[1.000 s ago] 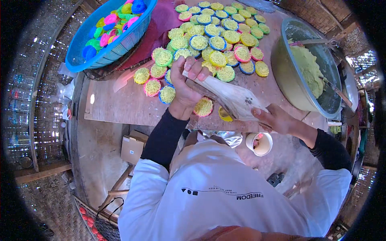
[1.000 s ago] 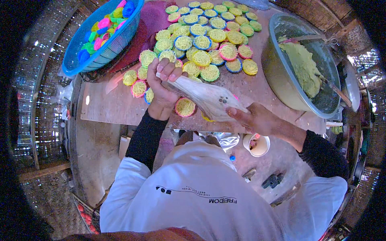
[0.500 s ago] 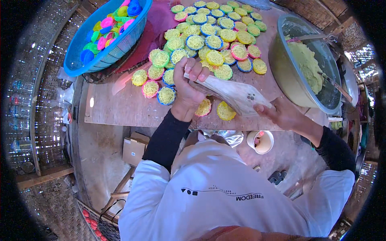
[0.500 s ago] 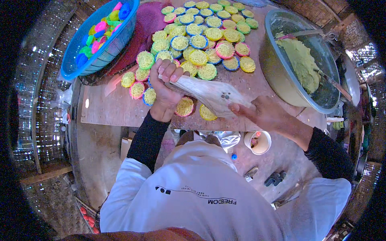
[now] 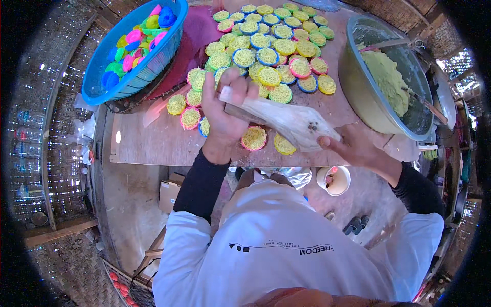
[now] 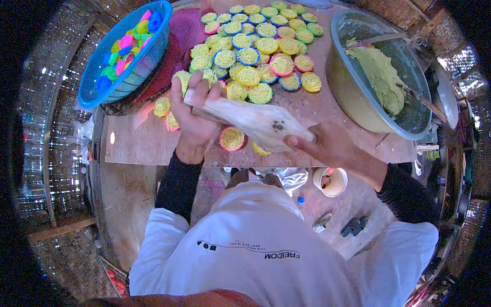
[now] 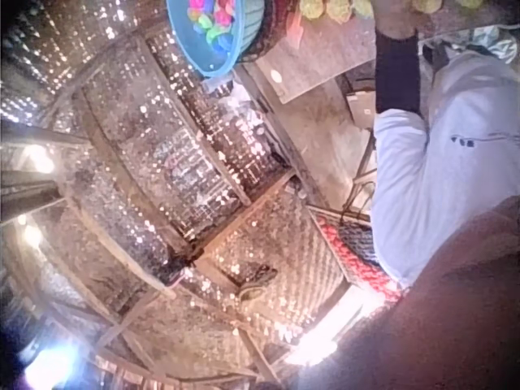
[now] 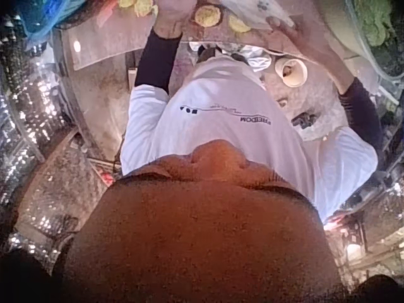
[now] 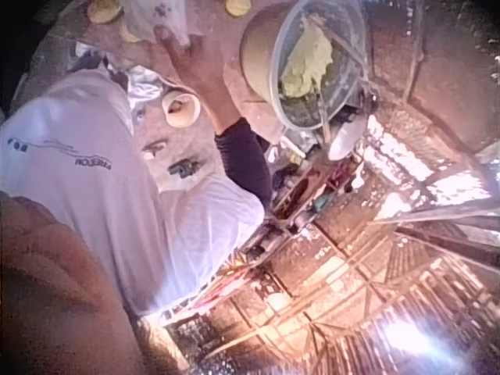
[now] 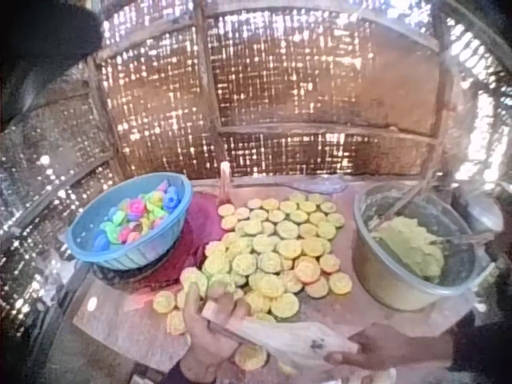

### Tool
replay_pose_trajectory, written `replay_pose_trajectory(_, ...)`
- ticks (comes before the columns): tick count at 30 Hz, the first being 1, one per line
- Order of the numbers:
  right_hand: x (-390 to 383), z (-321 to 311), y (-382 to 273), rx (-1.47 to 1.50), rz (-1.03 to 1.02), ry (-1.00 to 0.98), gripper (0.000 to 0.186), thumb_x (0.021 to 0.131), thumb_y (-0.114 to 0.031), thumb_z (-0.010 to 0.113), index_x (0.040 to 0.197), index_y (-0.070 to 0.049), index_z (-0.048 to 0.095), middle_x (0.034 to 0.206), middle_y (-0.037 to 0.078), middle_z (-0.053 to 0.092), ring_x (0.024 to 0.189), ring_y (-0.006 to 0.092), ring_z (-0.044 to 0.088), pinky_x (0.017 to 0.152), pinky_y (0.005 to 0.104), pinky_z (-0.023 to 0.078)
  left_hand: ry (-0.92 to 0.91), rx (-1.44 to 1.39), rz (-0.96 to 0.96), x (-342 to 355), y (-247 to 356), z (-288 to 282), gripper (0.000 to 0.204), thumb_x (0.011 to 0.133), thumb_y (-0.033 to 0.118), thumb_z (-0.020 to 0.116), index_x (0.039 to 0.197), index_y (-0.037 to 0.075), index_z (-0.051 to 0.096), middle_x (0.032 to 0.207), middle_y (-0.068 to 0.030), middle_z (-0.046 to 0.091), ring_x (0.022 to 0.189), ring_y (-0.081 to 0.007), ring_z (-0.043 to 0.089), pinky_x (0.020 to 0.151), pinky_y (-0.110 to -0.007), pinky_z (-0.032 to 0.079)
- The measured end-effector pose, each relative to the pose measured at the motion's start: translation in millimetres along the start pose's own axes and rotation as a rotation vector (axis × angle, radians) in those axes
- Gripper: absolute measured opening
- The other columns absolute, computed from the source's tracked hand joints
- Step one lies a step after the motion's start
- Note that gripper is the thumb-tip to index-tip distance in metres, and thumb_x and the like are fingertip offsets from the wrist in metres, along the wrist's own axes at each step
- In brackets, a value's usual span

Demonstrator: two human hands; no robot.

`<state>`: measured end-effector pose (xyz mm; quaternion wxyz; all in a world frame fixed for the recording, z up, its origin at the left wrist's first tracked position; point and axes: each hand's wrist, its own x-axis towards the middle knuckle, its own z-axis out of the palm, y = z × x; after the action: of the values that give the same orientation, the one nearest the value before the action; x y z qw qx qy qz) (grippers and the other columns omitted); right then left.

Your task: The person uses a wooden mold and a wooden mallet to press yellow batter into colorful plastic molds arranged on a table. They repeatedly scoop batter from a large metal bowl, fill the mold, and strike it to release the shaped cake into the plastic cups.

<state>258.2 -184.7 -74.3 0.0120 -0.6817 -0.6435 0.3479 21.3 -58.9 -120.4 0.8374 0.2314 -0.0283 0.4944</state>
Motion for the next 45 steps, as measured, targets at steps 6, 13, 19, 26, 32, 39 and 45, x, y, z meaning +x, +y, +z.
replay_pose_trajectory(6, -5.6, 4.2, 29.8, 0.294, -0.129, 0.031, 0.065, 0.078, -0.060, 0.050, 0.075, 0.003, 0.063, 0.046, 0.011, 0.046, 0.044, 0.0194, 0.047, 0.045, 0.0386, 0.036, -0.027, 1.256, -0.540, -20.3, -24.7, -22.0, 0.047, 0.089, 0.034, 0.043, 0.122, 0.001, 0.041, 0.107, -0.0096, 0.052, 0.098, -0.0197, 0.049, 0.089, -0.035, 0.036)
replay_pose_trajectory(13, -0.8, 23.2, 52.3, 0.390, -0.215, 0.060, 0.059, 0.082, -0.055, 0.048, 0.079, 0.002, 0.064, 0.048, 0.007, 0.046, 0.047, 0.0163, 0.046, 0.046, 0.0356, 0.036, 0.019, 1.518, -0.254, -40.7, -71.4, -63.6, 0.028, 0.080, 0.023, 0.048, 0.099, 0.004, 0.058, 0.103, -0.0177, 0.053, 0.088, -0.0290, 0.050, 0.074, -0.037, 0.041)
replay_pose_trajectory(19, -1.9, 21.7, 62.0, 0.424, -0.150, 0.131, 0.059, 0.082, -0.055, 0.047, 0.083, 0.001, 0.064, 0.050, 0.008, 0.048, 0.050, 0.0174, 0.048, 0.049, 0.0362, 0.038, -0.406, 2.382, 0.008, -68.3, -55.2, 2.6, 0.031, 0.070, 0.016, 0.056, 0.100, 0.012, 0.060, 0.108, -0.0086, 0.050, 0.094, -0.0246, 0.044, 0.080, -0.040, 0.032)
replay_pose_trajectory(26, -2.8, 12.7, 47.7, 0.389, -0.162, 0.150, 0.059, 0.082, -0.056, 0.047, 0.089, 0.000, 0.064, 0.053, 0.010, 0.052, 0.050, 0.0195, 0.050, 0.050, 0.0382, 0.039, -0.471, 2.650, 0.272, -66.8, -43.4, -5.6, 0.041, 0.062, 0.031, 0.068, 0.098, 0.014, 0.061, 0.104, -0.0035, 0.051, 0.096, -0.0240, 0.043, 0.077, -0.040, 0.032)
replay_pose_trajectory(32, -5.9, 4.1, 20.3, 0.414, -0.300, 0.188, 0.063, 0.078, -0.061, 0.049, 0.088, 0.000, 0.065, 0.054, 0.011, 0.054, 0.051, 0.0201, 0.053, 0.051, 0.0373, 0.042, -0.172, 2.422, 0.213, -36.7, -21.6, 52.2, 0.056, 0.063, 0.035, 0.072, 0.109, 0.009, 0.053, 0.104, -0.0113, 0.051, 0.098, -0.0260, 0.047, 0.086, -0.039, 0.035)
replay_pose_trajectory(39, 3.1, -42.1, -54.9, -0.232, -0.688, 0.846, 0.051, 0.065, -0.052, 0.068, 0.075, -0.003, 0.058, 0.060, 0.010, 0.055, 0.051, 0.0265, 0.053, 0.049, 0.0328, 0.040, -0.377, 1.318, -0.105, -12.2, -11.1, -35.9, 0.061, 0.069, 0.024, 0.070, 0.120, 0.004, 0.043, 0.114, -0.0087, 0.049, 0.102, -0.0188, 0.049, 0.091, -0.032, 0.038)
replay_pose_trajectory(45, 69.2, -101.8, -81.4, 0.088, -1.364, 1.248, 0.037, 0.075, -0.043, 0.058, 0.078, -0.006, 0.057, 0.072, 0.011, 0.058, 0.052, 0.0238, 0.057, 0.049, 0.0354, 0.045, -0.475, 1.476, -0.284, -8.4, -5.7, -24.6, 0.043, 0.075, 0.022, 0.062, 0.114, 0.006, 0.051, 0.101, -0.0080, 0.057, 0.088, -0.0153, 0.055, 0.072, -0.032, 0.045)
